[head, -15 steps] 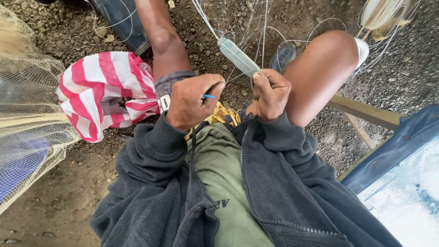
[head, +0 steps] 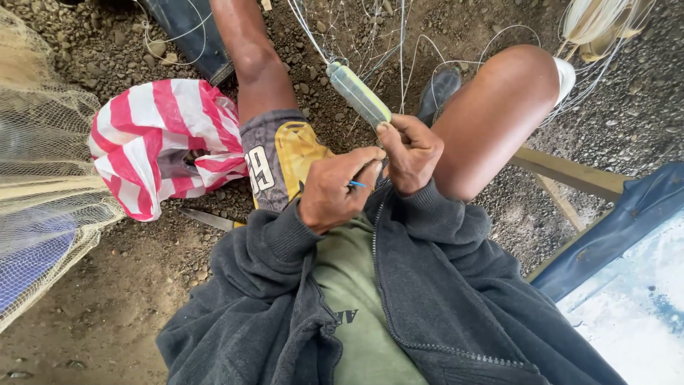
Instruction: Repairing or weaving a fishing net using a plastic shuttle and nylon line while sitting on the ground.
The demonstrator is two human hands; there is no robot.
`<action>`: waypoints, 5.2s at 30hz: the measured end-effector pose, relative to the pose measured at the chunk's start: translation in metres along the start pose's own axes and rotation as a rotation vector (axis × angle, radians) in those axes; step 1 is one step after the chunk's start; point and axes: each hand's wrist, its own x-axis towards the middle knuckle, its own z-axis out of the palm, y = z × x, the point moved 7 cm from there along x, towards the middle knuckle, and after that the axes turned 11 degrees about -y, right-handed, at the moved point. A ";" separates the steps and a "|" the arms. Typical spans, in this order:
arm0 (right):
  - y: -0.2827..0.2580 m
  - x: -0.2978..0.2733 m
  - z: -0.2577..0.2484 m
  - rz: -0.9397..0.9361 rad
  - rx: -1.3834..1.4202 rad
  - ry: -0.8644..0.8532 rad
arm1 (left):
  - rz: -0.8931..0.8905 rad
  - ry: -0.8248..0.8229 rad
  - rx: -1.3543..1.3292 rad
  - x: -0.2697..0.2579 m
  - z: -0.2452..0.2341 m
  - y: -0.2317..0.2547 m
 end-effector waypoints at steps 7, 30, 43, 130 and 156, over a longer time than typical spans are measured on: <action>0.009 -0.006 0.002 0.031 0.026 -0.021 | 0.010 0.014 -0.069 -0.006 0.016 0.012; 0.000 -0.013 0.031 0.457 0.865 0.068 | -0.193 0.203 -0.377 -0.008 0.008 -0.034; 0.006 -0.017 0.036 0.444 0.778 0.057 | -0.187 0.244 -0.404 -0.026 0.016 -0.048; -0.036 -0.003 0.057 0.054 -0.103 -0.255 | -0.145 0.437 0.004 -0.037 -0.032 -0.083; -0.011 -0.039 0.066 0.353 0.409 -0.215 | 0.030 0.594 0.394 -0.047 -0.013 -0.054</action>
